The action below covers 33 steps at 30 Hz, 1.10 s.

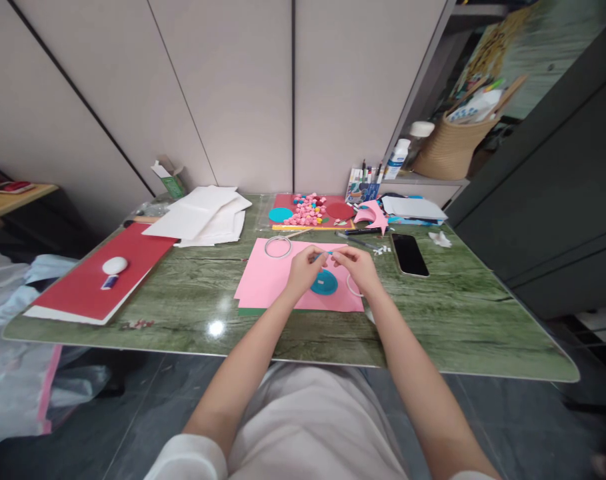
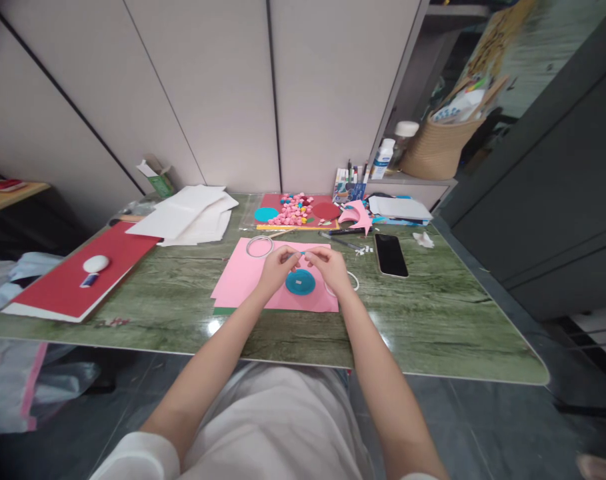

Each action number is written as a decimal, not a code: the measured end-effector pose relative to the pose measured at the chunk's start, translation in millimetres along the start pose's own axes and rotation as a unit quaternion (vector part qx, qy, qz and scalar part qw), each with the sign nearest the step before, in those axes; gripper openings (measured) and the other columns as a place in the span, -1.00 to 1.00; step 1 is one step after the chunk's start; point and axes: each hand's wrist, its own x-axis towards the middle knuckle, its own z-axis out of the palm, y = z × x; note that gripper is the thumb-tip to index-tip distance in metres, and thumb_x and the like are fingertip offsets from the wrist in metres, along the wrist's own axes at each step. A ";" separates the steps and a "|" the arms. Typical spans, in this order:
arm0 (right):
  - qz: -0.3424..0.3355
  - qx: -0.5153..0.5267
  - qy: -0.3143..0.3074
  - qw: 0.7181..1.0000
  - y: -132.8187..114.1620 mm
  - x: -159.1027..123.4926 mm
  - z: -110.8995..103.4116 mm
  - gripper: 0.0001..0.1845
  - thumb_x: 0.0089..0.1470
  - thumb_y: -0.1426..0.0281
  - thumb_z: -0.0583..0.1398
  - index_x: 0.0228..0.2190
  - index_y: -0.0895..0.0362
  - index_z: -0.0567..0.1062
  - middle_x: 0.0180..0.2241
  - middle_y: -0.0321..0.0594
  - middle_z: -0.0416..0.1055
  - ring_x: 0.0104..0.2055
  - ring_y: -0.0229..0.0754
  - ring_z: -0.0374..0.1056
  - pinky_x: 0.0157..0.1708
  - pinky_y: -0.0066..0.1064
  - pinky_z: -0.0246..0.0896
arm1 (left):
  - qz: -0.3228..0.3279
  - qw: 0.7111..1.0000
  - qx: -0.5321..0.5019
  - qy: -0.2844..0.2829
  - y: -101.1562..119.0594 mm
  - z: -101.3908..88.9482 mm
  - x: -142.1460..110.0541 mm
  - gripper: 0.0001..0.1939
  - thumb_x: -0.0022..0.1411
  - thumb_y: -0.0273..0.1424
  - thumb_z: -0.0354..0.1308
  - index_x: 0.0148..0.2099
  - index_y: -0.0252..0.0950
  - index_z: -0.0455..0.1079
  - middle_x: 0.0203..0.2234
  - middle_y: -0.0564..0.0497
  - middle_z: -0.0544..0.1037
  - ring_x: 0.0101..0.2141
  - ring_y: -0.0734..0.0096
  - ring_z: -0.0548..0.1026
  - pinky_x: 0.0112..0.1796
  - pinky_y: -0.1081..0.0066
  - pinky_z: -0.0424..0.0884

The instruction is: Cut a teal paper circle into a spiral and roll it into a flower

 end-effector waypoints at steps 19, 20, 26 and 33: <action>-0.003 -0.014 0.004 1.000 4.4 1.5 -2.0 -0.73 -0.11 0.23 0.18 -0.41 0.16 0.51 -0.50 -0.22 0.44 -0.49 -0.26 0.30 -0.39 -0.39 0.21 | -0.003 1.000 -0.003 0.003 2.1 0.6 -0.1 -0.81 0.06 -0.30 0.05 -0.41 -0.35 0.31 -0.62 0.06 0.38 -0.57 0.57 0.34 -0.53 0.55 0.27; -0.003 -0.014 0.005 1.000 4.4 1.4 -2.1 -0.73 -0.11 0.23 0.18 -0.41 0.16 0.51 -0.50 -0.22 0.44 -0.49 -0.26 0.30 -0.39 -0.39 0.21 | -0.003 1.000 -0.003 0.004 2.2 0.5 -0.1 -0.81 0.06 -0.30 0.05 -0.41 -0.35 0.31 -0.62 0.06 0.38 -0.57 0.57 0.34 -0.53 0.55 0.27; 0.000 -0.012 0.008 1.000 3.2 0.8 -1.8 -0.74 -0.12 0.24 0.19 -0.42 0.16 0.51 -0.52 -0.23 0.44 -0.49 -0.26 0.30 -0.40 -0.40 0.20 | 0.001 1.000 0.001 0.001 0.2 0.3 -0.1 -0.82 0.07 -0.31 0.04 -0.41 -0.34 0.31 -0.61 0.06 0.38 -0.56 0.56 0.34 -0.53 0.55 0.27; 0.004 -0.012 0.012 1.000 3.8 1.3 -1.0 -0.76 -0.15 0.26 0.20 -0.44 0.17 0.51 -0.54 -0.25 0.42 -0.50 -0.27 0.29 -0.42 -0.42 0.19 | -0.005 1.000 -0.004 0.000 -0.9 0.8 0.6 -0.81 0.06 -0.30 0.05 -0.41 -0.35 0.31 -0.61 0.06 0.38 -0.56 0.56 0.34 -0.55 0.56 0.27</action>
